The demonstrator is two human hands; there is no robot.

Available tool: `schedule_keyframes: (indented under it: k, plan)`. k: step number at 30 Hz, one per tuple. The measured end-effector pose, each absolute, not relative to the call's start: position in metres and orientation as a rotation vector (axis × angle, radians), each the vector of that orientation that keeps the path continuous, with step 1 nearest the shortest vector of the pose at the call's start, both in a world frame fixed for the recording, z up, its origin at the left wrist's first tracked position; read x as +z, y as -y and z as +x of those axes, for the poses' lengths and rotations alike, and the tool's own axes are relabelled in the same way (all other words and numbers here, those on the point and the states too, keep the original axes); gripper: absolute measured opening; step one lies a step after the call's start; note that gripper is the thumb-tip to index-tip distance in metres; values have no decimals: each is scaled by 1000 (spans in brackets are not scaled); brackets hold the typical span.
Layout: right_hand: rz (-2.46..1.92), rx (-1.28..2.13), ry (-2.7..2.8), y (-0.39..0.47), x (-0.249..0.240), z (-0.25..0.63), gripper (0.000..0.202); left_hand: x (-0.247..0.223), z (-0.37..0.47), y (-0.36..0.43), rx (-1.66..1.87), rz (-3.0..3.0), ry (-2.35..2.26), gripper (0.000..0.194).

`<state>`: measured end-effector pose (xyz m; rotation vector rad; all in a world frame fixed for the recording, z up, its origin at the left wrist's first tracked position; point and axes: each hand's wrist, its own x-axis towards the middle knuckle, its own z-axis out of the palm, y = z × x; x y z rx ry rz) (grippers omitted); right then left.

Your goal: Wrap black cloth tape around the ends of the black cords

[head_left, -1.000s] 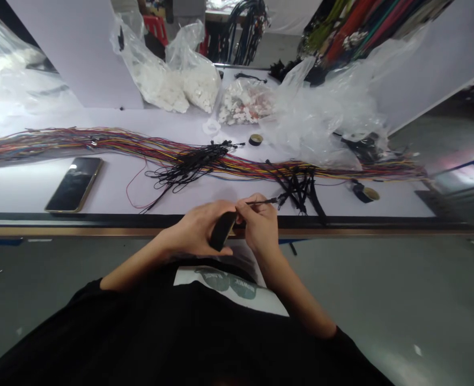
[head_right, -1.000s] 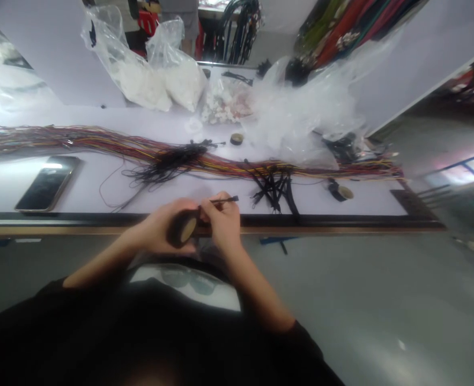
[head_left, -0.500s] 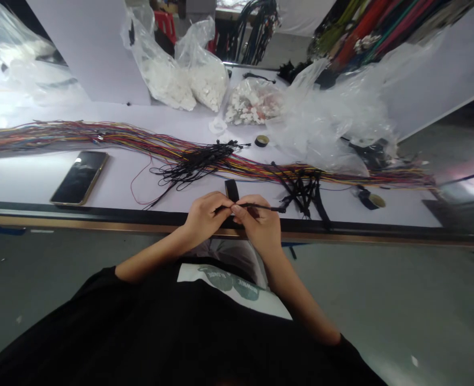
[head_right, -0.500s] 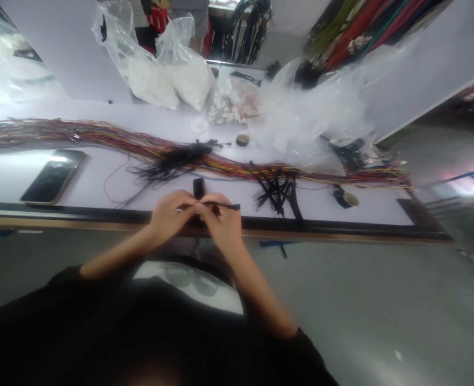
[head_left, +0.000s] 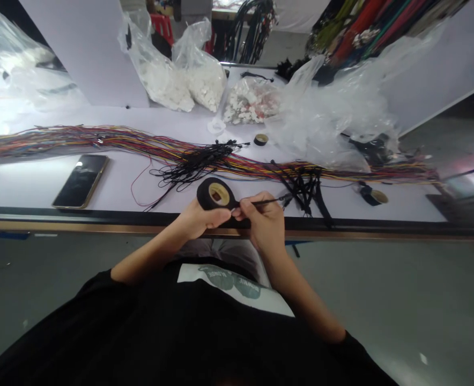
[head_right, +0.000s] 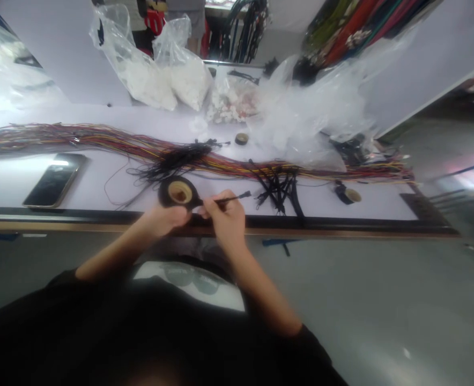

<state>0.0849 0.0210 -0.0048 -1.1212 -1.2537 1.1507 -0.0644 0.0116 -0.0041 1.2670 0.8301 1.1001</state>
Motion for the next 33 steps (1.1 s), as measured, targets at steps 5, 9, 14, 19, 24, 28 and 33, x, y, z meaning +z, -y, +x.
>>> schedule_keyframes:
  k: [5, 9, 14, 19, 24, 28, 33]
  plan:
    - [-1197, 1138, 1371, -27, -1, 92, 16, 1, -79, -5, 919, 2003, -877, 71]
    - [-1172, 892, 1581, -23, 8, 97, 12, -4, -76, -13, 1029, 2018, -1085, 30]
    - [-1112, 934, 1646, -20, 5, 93, 7, -14, -59, -16, 1328, 1919, -1189, 7]
    - [-1083, 652, 1683, -20, 0, 89, 8, -12, -52, -8, 1464, 1588, -1136, 6]
    - [-937, 640, 1736, -14, 2, 85, 13, -2, -57, -12, 1235, 1115, -860, 30]
    - [-1053, 800, 1556, -16, -1, 83, 13, 2, -63, -10, 1093, 1069, -833, 34]
    - [-1185, 963, 1368, -29, 0, 94, 20, -1, -76, -3, 1054, 1574, -800, 66]
